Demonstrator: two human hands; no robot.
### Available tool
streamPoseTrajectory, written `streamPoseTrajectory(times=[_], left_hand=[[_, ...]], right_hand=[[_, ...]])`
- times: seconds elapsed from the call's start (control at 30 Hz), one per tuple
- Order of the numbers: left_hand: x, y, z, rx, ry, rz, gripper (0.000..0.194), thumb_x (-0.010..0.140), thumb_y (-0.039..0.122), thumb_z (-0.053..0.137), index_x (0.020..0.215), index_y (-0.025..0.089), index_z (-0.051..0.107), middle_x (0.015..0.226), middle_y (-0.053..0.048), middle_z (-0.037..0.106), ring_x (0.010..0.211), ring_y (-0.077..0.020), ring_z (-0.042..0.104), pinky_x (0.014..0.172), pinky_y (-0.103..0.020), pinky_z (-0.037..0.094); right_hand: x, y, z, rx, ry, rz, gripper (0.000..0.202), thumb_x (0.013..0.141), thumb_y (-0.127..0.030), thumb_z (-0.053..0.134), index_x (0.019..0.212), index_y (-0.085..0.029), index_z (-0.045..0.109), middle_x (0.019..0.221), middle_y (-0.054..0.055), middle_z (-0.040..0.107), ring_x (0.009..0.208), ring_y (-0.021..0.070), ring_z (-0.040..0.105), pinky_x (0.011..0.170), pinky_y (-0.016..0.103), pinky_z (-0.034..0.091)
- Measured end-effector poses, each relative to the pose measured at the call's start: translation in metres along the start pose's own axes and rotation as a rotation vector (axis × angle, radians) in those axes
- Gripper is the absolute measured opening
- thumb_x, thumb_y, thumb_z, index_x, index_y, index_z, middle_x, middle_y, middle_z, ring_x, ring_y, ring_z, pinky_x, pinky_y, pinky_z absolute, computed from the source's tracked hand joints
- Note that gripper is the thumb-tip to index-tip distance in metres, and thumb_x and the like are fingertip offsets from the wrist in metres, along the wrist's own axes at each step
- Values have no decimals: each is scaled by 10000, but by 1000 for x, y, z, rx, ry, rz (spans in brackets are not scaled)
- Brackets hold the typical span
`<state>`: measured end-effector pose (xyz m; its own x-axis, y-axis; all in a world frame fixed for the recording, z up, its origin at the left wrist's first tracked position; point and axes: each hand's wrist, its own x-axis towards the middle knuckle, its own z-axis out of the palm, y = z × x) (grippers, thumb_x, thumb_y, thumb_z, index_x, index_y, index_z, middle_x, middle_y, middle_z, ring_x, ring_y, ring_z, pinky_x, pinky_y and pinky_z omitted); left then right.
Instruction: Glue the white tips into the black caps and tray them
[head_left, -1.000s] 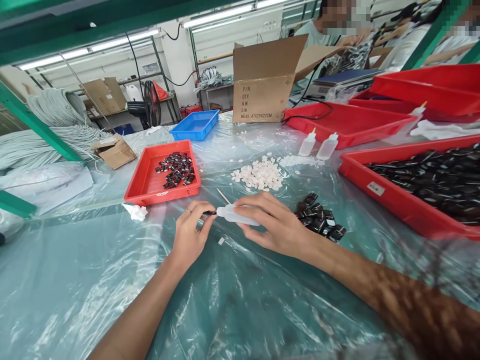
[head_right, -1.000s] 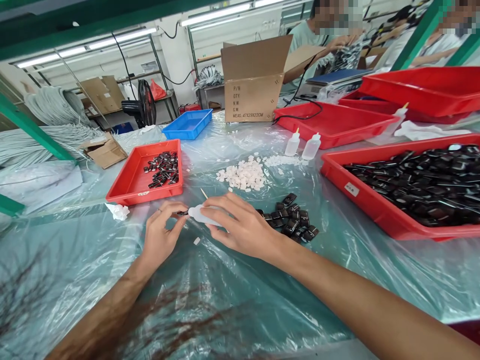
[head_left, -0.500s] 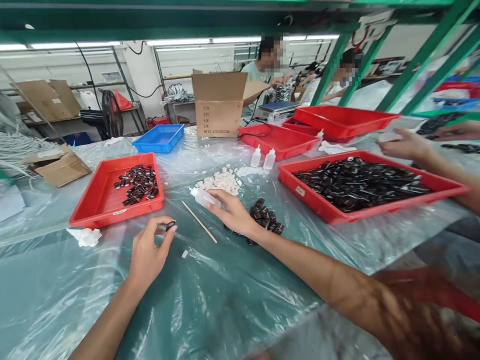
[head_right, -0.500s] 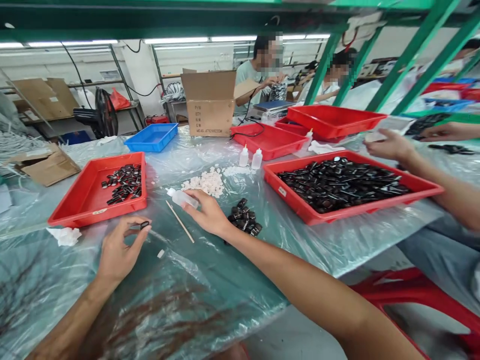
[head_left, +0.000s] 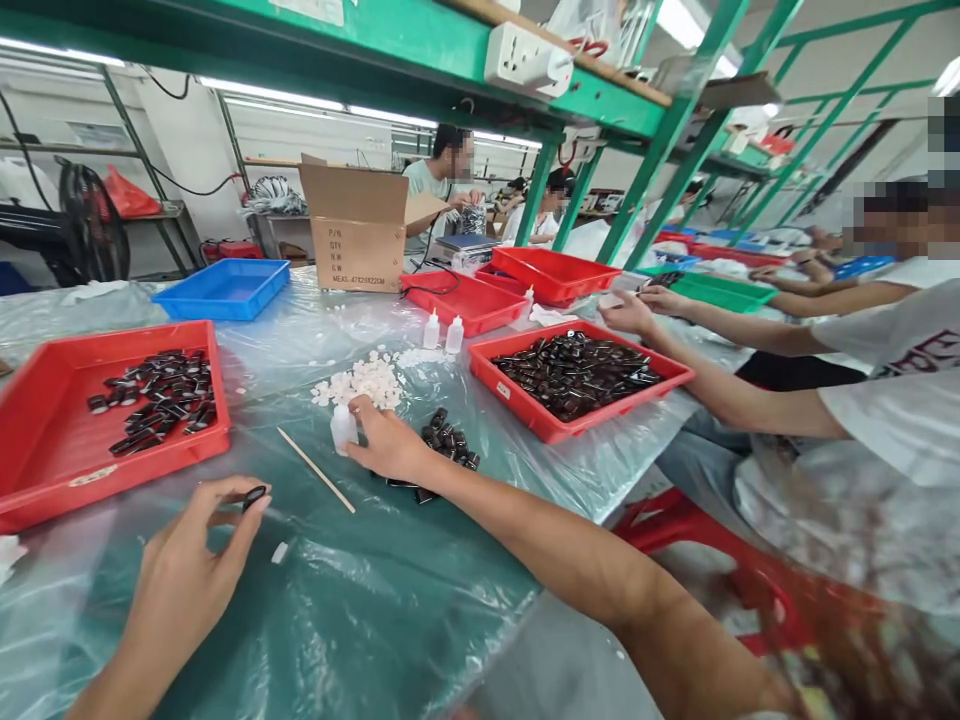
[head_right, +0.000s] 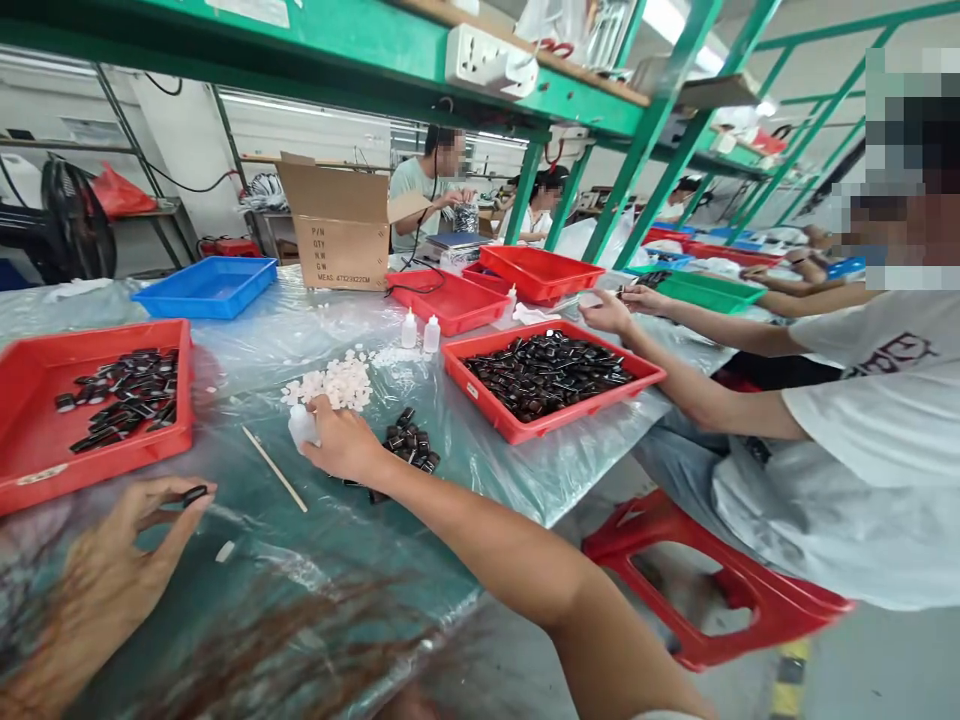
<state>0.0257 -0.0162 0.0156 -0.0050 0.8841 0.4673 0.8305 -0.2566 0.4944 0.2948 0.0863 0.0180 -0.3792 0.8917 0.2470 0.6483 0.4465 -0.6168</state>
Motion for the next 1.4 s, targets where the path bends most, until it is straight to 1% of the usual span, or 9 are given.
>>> streamPoseTrajectory(times=[0.1,0.2,0.33,0.47,0.6,0.83,0.97,1.07,1.4], left_hand=[[0,5,-3,-13,-16,-11,288,977,577,584,1082,320,660,1053,-17,877,849,-254,869,564,-280,609],[-1,9,-5,-16,27,3,267,973,580,603,1081,341,654,1037,4,877,838,-260,865,581,-300,614],[-2,9,-5,-22,127,6,292,938,655,620,1080,401,641,974,50,860,789,-296,850,583,-368,623],[-2,7,-3,-12,129,-7,297,926,687,607,1049,419,644,935,58,849,763,-311,837,647,-417,644],[-2,7,-2,-3,103,-7,293,930,685,601,1052,421,637,943,66,846,768,-299,833,666,-404,646],[-3,6,2,-32,73,-3,280,933,651,630,1064,405,656,967,49,845,754,-282,829,637,-372,636],[-3,5,3,-85,44,-9,242,948,596,651,1071,388,670,983,41,847,757,-263,828,680,-371,654],[-5,10,2,-153,-2,-11,194,962,514,671,1046,339,687,975,17,850,764,-245,822,741,-374,673],[-14,33,3,-274,-70,23,81,987,370,687,1003,291,699,915,-16,842,788,-225,798,768,-359,646]], right_hand=[[-10,-14,-9,-36,7,-40,743,887,-231,775,1563,-126,485,1471,258,683,1426,440,635,1146,614,574],[-22,-32,-8,-10,161,-299,576,1017,-286,594,1589,-247,537,1676,132,554,1592,373,497,1305,538,484],[-39,-50,16,34,246,-757,691,1121,-482,150,1205,-251,796,1269,29,820,1147,200,813,972,318,644],[-50,-53,36,-29,222,-876,796,1093,-346,36,950,-201,806,1056,-11,851,984,102,829,831,213,618],[-50,-49,39,-101,155,-881,799,1095,-282,27,839,-204,780,893,-42,823,872,3,794,752,121,549],[-48,-49,43,-25,122,-847,836,1107,-387,-22,819,-183,736,801,-23,761,787,37,756,693,202,561],[-40,-49,25,257,-30,-657,491,1125,-479,384,934,-213,749,893,-14,792,873,123,782,833,267,653],[-33,-46,13,494,32,-430,206,1049,-408,652,998,-231,745,963,12,816,871,163,779,860,318,676],[-47,-51,23,663,66,-372,259,1046,-477,691,989,-252,804,1049,70,841,957,222,787,937,393,641]])
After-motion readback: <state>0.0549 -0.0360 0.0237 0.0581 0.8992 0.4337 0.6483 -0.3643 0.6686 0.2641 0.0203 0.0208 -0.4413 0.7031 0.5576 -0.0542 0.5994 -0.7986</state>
